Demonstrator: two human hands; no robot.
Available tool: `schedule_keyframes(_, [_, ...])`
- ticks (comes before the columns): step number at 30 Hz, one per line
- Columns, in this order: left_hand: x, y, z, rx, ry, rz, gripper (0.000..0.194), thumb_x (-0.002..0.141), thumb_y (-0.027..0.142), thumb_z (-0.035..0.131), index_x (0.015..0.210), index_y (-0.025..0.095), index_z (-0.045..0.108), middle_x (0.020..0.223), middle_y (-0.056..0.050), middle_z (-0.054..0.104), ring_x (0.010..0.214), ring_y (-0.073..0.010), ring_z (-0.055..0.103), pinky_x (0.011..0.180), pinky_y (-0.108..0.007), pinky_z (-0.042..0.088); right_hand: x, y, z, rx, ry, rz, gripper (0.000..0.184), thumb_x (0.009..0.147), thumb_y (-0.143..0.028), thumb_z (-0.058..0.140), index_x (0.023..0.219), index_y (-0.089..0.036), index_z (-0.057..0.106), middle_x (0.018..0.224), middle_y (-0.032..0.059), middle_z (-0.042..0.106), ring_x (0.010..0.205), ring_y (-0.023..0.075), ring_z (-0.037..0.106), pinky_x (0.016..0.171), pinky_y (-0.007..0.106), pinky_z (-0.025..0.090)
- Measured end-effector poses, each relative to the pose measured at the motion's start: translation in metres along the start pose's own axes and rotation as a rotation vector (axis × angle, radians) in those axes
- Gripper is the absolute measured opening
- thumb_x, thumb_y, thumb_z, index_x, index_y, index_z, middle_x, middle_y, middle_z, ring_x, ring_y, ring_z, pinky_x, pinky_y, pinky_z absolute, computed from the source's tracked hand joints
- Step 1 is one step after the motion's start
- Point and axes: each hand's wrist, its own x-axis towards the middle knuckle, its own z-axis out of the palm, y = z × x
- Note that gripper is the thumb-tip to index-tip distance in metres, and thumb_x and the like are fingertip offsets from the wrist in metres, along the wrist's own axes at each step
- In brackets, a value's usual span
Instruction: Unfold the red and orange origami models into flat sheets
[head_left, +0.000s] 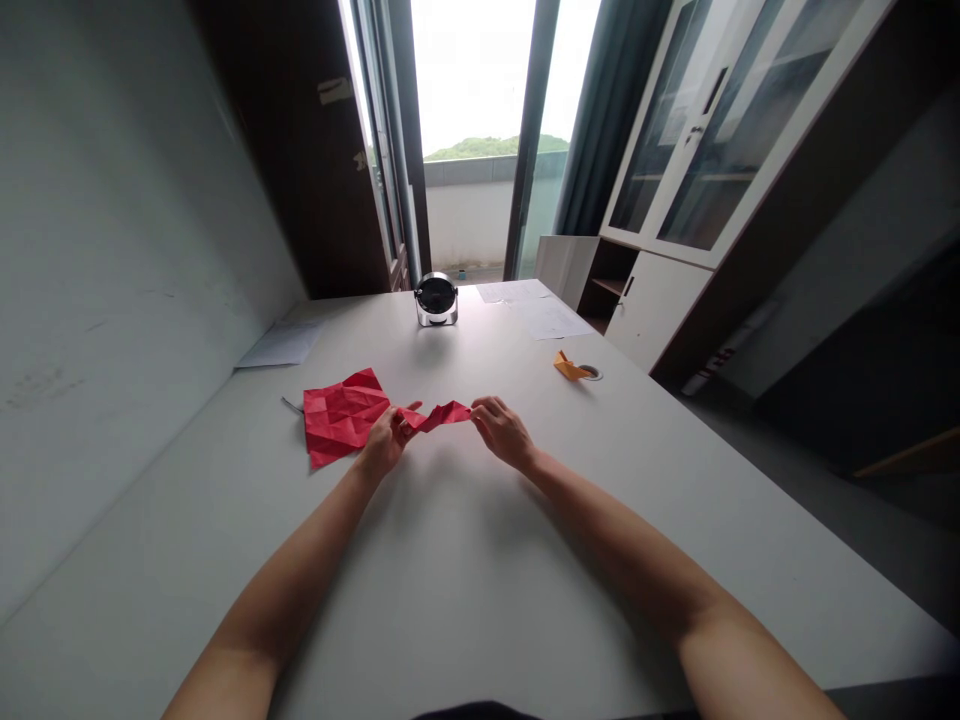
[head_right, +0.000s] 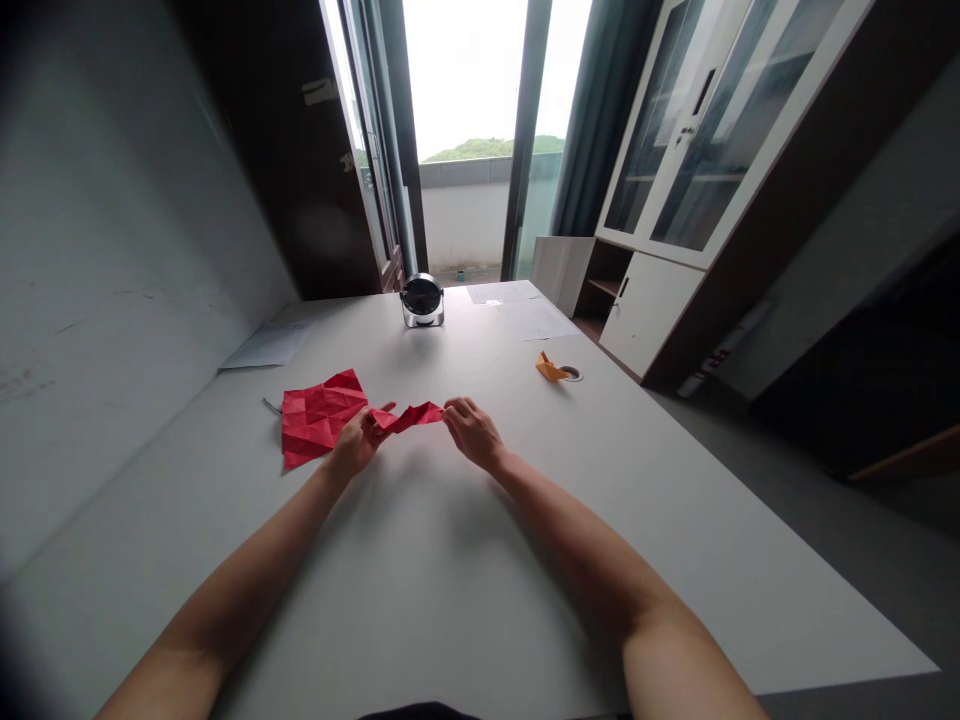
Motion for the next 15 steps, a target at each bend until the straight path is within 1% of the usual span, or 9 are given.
schedule_keyframes(2, [0.002, 0.002, -0.002, -0.020, 0.016, 0.021, 0.021, 0.094, 0.025, 0.054, 0.076, 0.015, 0.056, 0.101, -0.010, 0.071, 0.060, -0.0090, 0.057, 0.082, -0.038, 0.058, 0.000, 0.002, 0.000, 0.012, 0.006, 0.015, 0.014, 0.101, -0.016, 0.046, 0.100, -0.022, 0.058, 0.110, 0.0099, 0.061, 0.102, 0.0245, 0.055, 0.085, 0.038, 0.050])
schedule_keyframes(5, [0.004, 0.005, -0.005, -0.031, 0.046, 0.048, 0.021, 0.094, 0.026, 0.054, 0.076, 0.016, 0.057, 0.089, -0.006, 0.069, 0.057, -0.0081, 0.053, 0.077, -0.034, 0.058, -0.001, 0.005, -0.001, 0.018, 0.009, 0.037, 0.014, 0.101, -0.017, 0.045, 0.099, -0.022, 0.058, 0.110, 0.0100, 0.061, 0.102, 0.0245, 0.055, 0.086, 0.039, 0.050])
schedule_keyframes(7, [0.004, 0.006, -0.006, -0.022, 0.022, 0.061, 0.021, 0.092, 0.025, 0.055, 0.073, 0.017, 0.055, 0.080, -0.003, 0.065, 0.056, -0.0083, 0.052, 0.072, -0.030, 0.057, -0.001, 0.007, -0.001, 0.020, 0.019, 0.053, 0.014, 0.101, -0.017, 0.045, 0.099, -0.022, 0.057, 0.111, 0.0102, 0.061, 0.102, 0.0246, 0.055, 0.086, 0.038, 0.050])
schedule_keyframes(9, [0.002, 0.004, -0.004, 0.027, -0.026, 0.053, 0.023, 0.090, 0.025, 0.056, 0.069, 0.018, 0.050, 0.072, -0.001, 0.061, 0.057, -0.0089, 0.052, 0.068, -0.027, 0.054, -0.001, 0.009, -0.001, 0.023, 0.038, 0.068, 0.014, 0.101, -0.017, 0.045, 0.099, -0.022, 0.057, 0.110, 0.0101, 0.061, 0.102, 0.0245, 0.056, 0.087, 0.038, 0.050])
schedule_keyframes(12, [-0.003, -0.001, 0.001, 0.197, -0.055, 0.032, 0.025, 0.087, 0.029, 0.058, 0.067, 0.019, 0.046, 0.065, 0.001, 0.055, 0.057, -0.0099, 0.051, 0.063, -0.024, 0.049, -0.001, 0.012, 0.001, 0.028, 0.080, 0.115, 0.014, 0.102, -0.018, 0.044, 0.099, -0.022, 0.056, 0.107, 0.0092, 0.062, 0.098, 0.0232, 0.058, 0.085, 0.035, 0.049])
schedule_keyframes(15, [-0.009, -0.008, 0.009, 0.464, -0.082, 0.087, 0.023, 0.084, 0.034, 0.062, 0.073, 0.019, 0.049, 0.061, 0.003, 0.053, 0.055, -0.0099, 0.048, 0.057, -0.022, 0.041, -0.002, 0.011, 0.004, 0.033, 0.115, 0.195, 0.015, 0.103, -0.020, 0.042, 0.099, -0.022, 0.057, 0.103, 0.0072, 0.063, 0.082, 0.0189, 0.060, 0.076, 0.030, 0.048])
